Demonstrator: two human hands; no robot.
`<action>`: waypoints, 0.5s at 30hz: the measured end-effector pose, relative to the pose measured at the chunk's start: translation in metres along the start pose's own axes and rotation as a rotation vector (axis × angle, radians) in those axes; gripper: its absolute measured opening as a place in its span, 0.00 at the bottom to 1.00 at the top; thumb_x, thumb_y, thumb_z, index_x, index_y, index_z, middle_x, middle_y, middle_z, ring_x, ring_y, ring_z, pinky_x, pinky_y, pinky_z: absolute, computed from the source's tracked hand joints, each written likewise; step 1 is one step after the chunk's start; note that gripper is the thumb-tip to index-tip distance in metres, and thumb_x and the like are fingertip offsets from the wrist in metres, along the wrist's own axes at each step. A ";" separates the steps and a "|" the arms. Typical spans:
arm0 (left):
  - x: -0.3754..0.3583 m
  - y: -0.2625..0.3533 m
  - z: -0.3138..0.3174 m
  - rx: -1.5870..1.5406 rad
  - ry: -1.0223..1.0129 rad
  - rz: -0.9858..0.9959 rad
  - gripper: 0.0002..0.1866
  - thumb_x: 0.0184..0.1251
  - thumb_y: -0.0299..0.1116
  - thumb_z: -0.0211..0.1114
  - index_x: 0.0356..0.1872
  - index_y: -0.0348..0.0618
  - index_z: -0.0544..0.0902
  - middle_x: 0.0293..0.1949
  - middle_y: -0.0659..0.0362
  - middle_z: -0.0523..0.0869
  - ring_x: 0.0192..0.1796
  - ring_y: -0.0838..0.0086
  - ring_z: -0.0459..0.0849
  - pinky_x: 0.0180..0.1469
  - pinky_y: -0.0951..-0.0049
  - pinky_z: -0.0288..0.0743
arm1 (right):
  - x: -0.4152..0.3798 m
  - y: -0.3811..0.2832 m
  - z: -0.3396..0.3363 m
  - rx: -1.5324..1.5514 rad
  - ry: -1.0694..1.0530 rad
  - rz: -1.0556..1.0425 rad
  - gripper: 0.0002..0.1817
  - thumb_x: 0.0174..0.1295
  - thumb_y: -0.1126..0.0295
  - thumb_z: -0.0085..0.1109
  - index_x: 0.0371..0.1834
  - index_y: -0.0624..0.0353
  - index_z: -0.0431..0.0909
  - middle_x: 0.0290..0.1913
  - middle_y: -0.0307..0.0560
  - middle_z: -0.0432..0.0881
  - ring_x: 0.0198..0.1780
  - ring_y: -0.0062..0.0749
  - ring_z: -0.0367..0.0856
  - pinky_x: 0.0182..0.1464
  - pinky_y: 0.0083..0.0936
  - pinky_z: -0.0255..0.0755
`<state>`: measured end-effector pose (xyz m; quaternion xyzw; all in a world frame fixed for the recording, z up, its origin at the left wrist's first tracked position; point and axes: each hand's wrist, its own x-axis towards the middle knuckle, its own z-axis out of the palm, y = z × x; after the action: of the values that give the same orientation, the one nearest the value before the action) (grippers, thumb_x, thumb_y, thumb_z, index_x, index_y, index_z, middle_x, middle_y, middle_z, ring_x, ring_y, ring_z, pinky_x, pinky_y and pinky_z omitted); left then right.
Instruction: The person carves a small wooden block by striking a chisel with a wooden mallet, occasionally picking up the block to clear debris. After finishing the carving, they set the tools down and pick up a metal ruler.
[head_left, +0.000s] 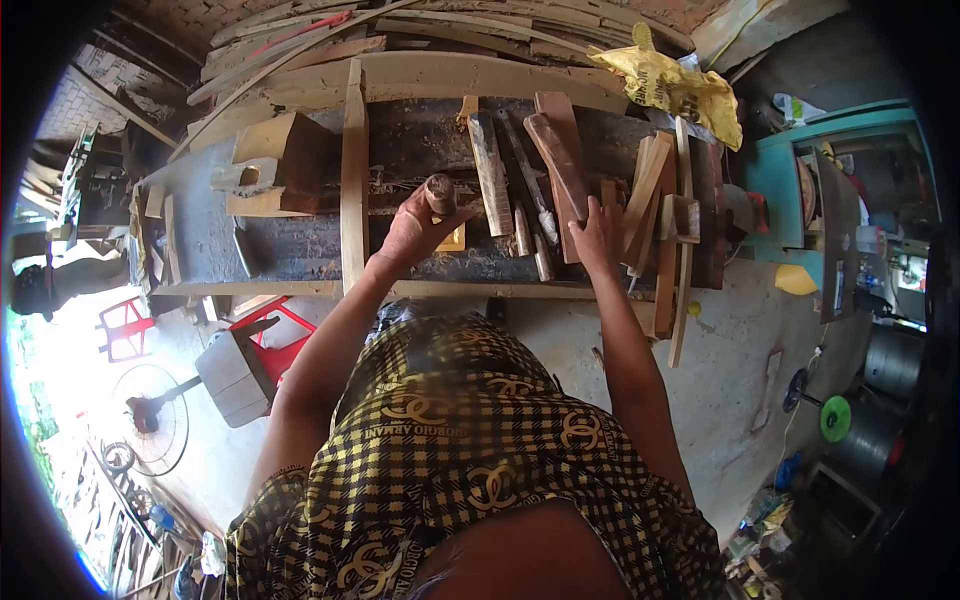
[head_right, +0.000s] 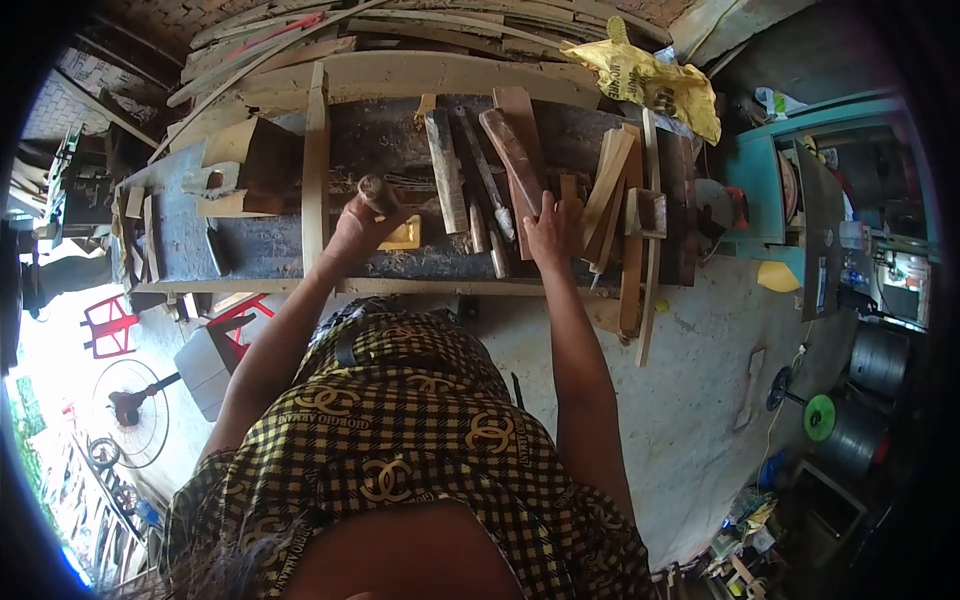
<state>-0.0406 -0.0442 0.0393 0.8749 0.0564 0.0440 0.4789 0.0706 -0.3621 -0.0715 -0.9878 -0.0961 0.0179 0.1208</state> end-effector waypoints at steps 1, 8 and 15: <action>0.000 -0.001 -0.001 0.000 0.009 -0.005 0.19 0.64 0.41 0.75 0.47 0.41 0.81 0.39 0.54 0.88 0.41 0.69 0.87 0.49 0.68 0.80 | 0.006 0.001 0.000 0.000 -0.002 -0.010 0.33 0.59 0.53 0.67 0.67 0.52 0.70 0.59 0.61 0.77 0.73 0.62 0.62 0.73 0.53 0.57; 0.013 -0.033 0.002 -0.269 -0.015 -0.137 0.24 0.60 0.40 0.77 0.53 0.39 0.80 0.42 0.54 0.89 0.45 0.73 0.86 0.53 0.70 0.79 | 0.028 -0.008 -0.018 0.216 -0.184 -0.003 0.30 0.52 0.58 0.68 0.55 0.63 0.71 0.49 0.63 0.80 0.57 0.53 0.78 0.61 0.46 0.71; 0.020 -0.022 -0.010 -0.225 -0.051 -0.269 0.27 0.60 0.41 0.76 0.57 0.40 0.79 0.48 0.51 0.89 0.51 0.68 0.88 0.56 0.69 0.78 | -0.012 -0.032 -0.026 0.966 -0.321 0.165 0.20 0.62 0.67 0.63 0.54 0.60 0.68 0.30 0.40 0.78 0.22 0.21 0.75 0.24 0.24 0.71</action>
<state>-0.0233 -0.0215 0.0260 0.8013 0.1553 -0.0368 0.5766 0.0541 -0.3399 -0.0378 -0.8085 -0.0159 0.2211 0.5452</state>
